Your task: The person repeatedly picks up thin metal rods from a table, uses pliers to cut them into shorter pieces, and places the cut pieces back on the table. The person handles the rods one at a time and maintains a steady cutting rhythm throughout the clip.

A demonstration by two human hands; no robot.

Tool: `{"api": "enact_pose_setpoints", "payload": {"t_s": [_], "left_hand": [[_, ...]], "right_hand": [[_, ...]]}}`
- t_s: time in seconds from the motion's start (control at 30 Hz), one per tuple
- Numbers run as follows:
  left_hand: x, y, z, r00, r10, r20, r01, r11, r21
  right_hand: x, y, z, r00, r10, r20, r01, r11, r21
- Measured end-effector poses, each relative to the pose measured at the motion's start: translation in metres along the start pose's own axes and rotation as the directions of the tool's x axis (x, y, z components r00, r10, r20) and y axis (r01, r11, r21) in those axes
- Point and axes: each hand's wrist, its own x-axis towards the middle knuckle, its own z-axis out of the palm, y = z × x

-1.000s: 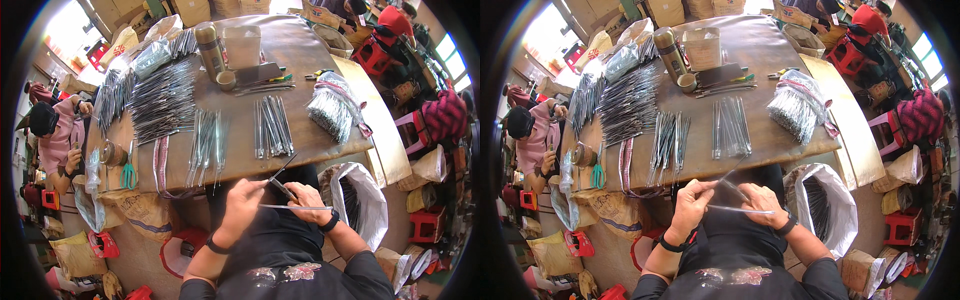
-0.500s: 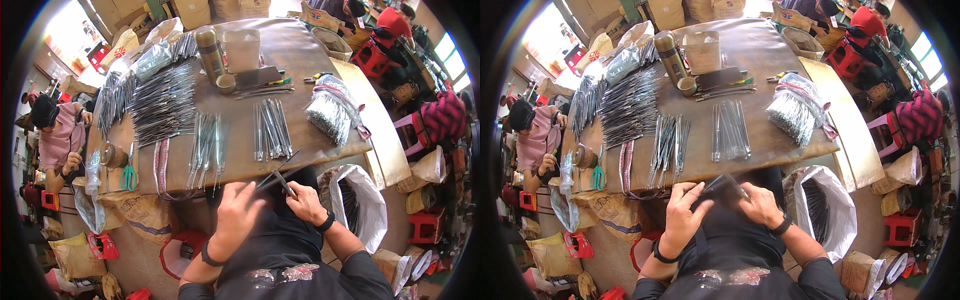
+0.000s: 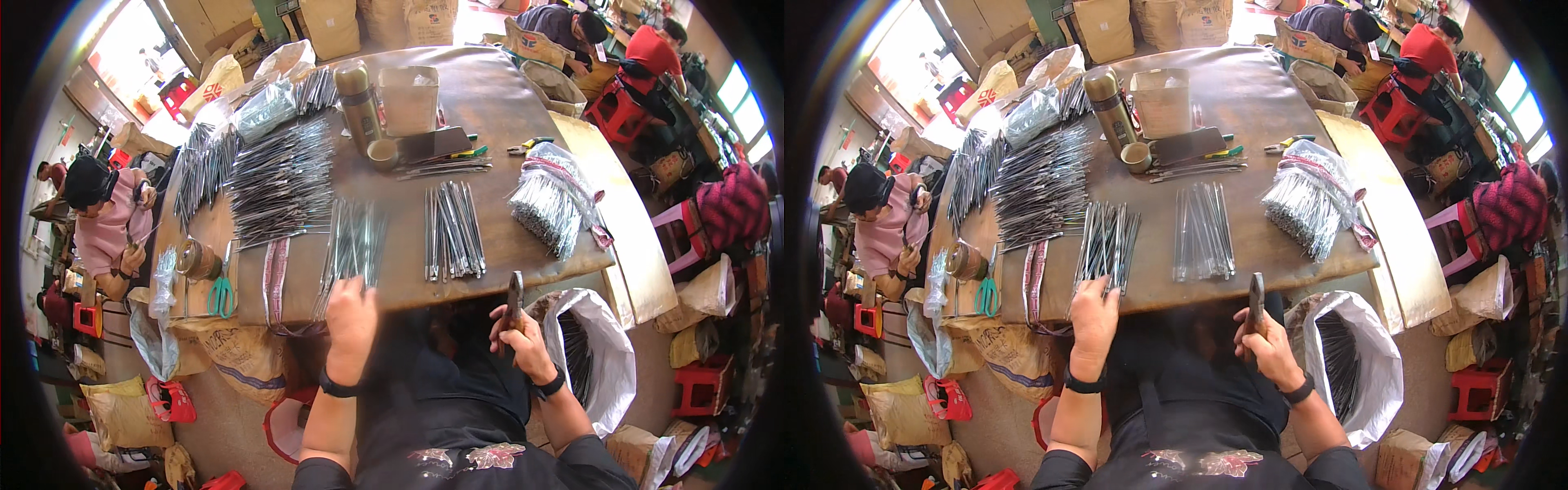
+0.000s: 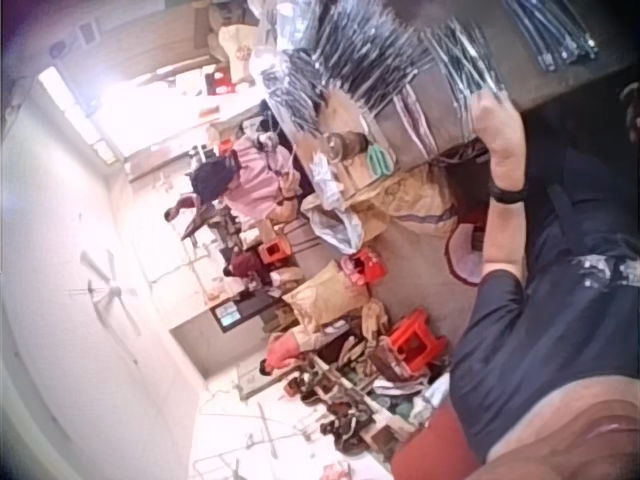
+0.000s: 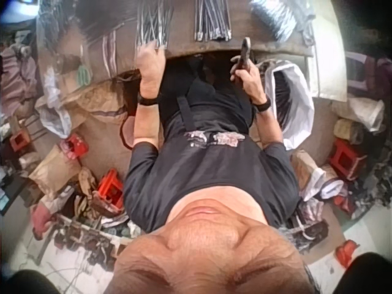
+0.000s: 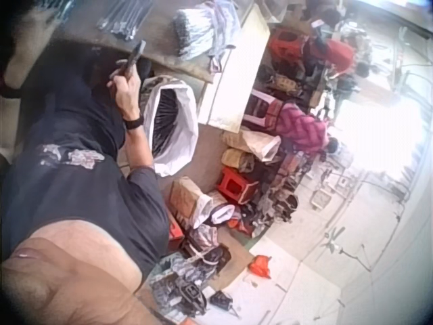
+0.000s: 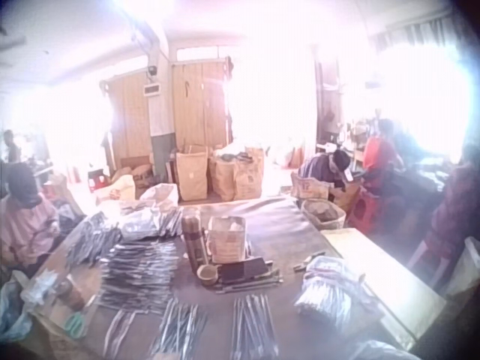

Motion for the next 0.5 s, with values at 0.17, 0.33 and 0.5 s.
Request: {"api": "enact_pose_setpoints", "payload": {"t_s": [0.17, 0.33, 0.5], "left_hand": [[0.007, 0.053, 0.042, 0.989, 0.022, 0.146, -0.024, 1.000, 0.009], [0.031, 0.066, 0.088, 0.966, -0.097, 0.238, 0.089, 0.995, 0.043], [0.058, 0.022, 0.093, 0.849, -0.162, 0.502, 0.347, 0.889, -0.300]], "right_hand": [[-0.004, -0.002, -0.007, 0.991, 0.109, 0.075, -0.119, 0.981, 0.154], [-0.005, -0.002, -0.020, 0.991, 0.130, 0.041, -0.136, 0.950, 0.281], [0.004, 0.008, -0.074, 0.992, 0.055, -0.113, 0.018, 0.826, 0.564]]}}
